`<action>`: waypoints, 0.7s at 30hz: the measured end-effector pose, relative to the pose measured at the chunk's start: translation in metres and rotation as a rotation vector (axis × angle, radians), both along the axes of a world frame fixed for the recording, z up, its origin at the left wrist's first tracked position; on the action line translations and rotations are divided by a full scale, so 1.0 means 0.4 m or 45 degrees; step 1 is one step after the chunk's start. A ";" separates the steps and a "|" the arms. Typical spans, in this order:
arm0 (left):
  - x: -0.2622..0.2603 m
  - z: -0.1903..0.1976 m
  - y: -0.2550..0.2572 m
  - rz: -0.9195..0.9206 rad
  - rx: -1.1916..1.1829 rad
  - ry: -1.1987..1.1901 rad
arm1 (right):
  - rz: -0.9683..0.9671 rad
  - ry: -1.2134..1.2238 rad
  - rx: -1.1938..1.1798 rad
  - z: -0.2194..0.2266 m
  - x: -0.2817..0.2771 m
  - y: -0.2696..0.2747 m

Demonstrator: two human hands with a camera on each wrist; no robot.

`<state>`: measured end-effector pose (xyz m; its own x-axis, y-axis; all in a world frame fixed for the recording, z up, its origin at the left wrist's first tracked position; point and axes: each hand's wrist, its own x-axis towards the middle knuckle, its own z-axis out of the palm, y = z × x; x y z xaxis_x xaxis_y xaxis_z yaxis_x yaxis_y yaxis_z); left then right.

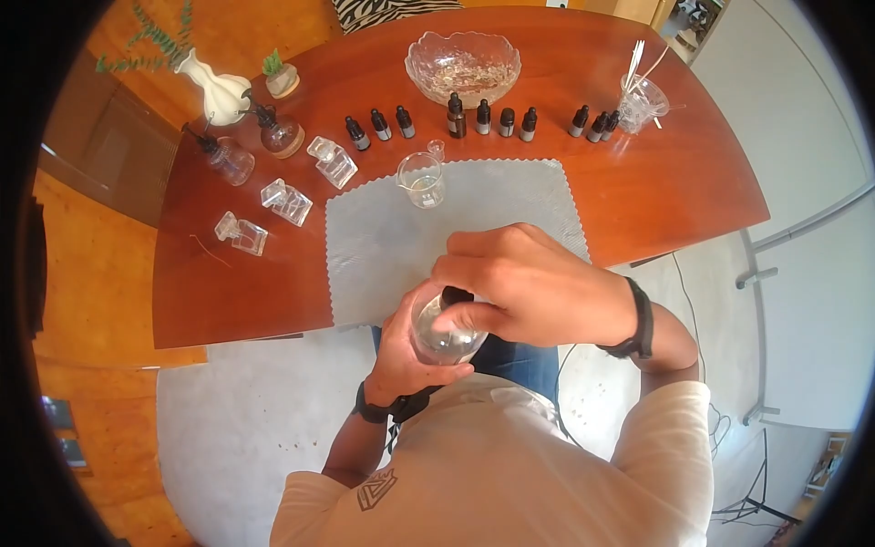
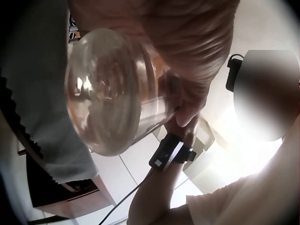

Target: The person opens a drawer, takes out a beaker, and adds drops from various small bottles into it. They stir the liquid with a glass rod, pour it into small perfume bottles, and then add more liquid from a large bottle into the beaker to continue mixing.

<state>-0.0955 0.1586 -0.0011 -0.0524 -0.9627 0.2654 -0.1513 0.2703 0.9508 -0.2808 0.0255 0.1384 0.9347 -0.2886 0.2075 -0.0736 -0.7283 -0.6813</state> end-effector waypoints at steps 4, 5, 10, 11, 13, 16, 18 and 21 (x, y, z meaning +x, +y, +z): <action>0.005 -0.002 0.008 -0.016 0.135 0.049 | 0.107 -0.090 0.035 -0.008 -0.006 -0.007; 0.007 -0.002 0.009 -0.015 0.148 0.061 | 0.097 -0.122 0.056 -0.006 -0.003 -0.003; 0.017 -0.004 0.012 -0.031 0.180 0.006 | -0.063 0.091 0.026 -0.011 -0.005 0.006; 0.017 -0.008 0.010 -0.017 0.154 -0.012 | -0.026 0.046 0.061 -0.011 -0.007 0.005; 0.017 -0.008 0.013 -0.050 0.215 0.067 | 0.053 -0.041 0.136 -0.014 -0.008 0.003; 0.024 -0.017 0.016 -0.147 0.248 0.173 | 0.134 -0.130 0.202 -0.028 -0.015 -0.003; 0.030 -0.017 0.015 -0.217 0.266 0.246 | 0.190 -0.187 0.275 -0.029 -0.016 -0.008; 0.039 -0.001 0.020 -0.268 0.351 0.351 | 0.204 -0.305 0.318 -0.027 -0.018 -0.030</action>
